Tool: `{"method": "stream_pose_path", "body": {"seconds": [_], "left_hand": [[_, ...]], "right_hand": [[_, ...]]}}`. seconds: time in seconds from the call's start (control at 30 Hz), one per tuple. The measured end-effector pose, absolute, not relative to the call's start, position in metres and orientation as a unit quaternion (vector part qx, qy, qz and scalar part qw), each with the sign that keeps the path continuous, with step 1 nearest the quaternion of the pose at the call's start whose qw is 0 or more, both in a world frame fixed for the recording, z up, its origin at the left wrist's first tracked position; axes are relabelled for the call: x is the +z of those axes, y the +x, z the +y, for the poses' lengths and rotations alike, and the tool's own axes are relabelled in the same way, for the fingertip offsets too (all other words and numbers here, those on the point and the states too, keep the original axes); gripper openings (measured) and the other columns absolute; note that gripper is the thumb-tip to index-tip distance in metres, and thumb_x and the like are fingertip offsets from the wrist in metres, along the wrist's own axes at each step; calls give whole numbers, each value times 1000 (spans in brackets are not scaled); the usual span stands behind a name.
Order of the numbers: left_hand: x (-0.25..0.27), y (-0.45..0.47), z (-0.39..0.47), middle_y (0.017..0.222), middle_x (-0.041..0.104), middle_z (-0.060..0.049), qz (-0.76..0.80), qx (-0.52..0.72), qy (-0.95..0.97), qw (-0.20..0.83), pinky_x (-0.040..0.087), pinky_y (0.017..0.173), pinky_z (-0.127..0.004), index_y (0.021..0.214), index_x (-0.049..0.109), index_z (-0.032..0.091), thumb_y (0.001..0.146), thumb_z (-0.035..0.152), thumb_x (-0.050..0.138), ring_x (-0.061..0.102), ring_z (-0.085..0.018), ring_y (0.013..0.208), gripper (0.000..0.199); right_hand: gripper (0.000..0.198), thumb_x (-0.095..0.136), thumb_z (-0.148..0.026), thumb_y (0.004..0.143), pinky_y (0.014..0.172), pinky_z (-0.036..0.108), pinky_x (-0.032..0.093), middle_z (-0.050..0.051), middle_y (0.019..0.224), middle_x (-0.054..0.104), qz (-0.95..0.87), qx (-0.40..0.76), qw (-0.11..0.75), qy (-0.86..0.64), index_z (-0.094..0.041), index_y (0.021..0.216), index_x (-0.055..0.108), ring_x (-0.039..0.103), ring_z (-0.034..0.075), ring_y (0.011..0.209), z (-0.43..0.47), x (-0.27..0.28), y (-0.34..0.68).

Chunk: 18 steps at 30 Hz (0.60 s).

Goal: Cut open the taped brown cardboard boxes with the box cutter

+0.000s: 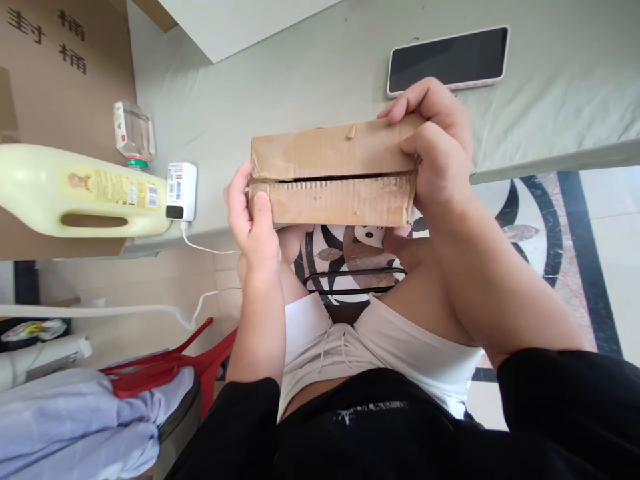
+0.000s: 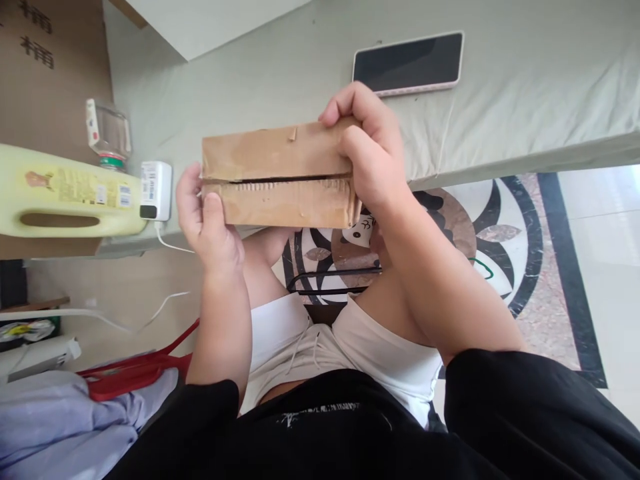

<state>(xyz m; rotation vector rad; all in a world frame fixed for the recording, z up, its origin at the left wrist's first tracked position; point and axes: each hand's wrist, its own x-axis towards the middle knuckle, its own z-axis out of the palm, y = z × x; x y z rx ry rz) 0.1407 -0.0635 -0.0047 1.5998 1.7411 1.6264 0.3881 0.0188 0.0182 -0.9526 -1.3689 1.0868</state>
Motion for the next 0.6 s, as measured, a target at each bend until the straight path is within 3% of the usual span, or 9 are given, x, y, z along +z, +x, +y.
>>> {"method": "stream_pose_path", "body": {"seconds": [0.23,0.43,0.6], "left_hand": [[-8,137,-61,144,55,-1,593,532,587,147,35,125,-45,135,57,37,96,53,50,48,-24,142,43],[2,142,-50,143,57,-3,588,559,558,172,24,130,-46,115,72,28,93,41,57,40,-25,149,29],[6,143,-44,135,62,-4,582,590,523,200,27,128,-48,105,77,24,88,33,62,47,-27,143,24]], "right_hand": [[28,43,-15,63,88,36,47,2,94,57,-611,443,531,-386,-23,88,52,53,20,92,11,18,389],[32,45,-17,65,94,36,47,3,105,56,-632,440,492,-406,-25,96,49,51,21,98,8,20,392],[31,42,-21,76,104,39,46,7,112,60,-592,442,554,-383,-27,106,49,56,23,111,14,14,390]]}}
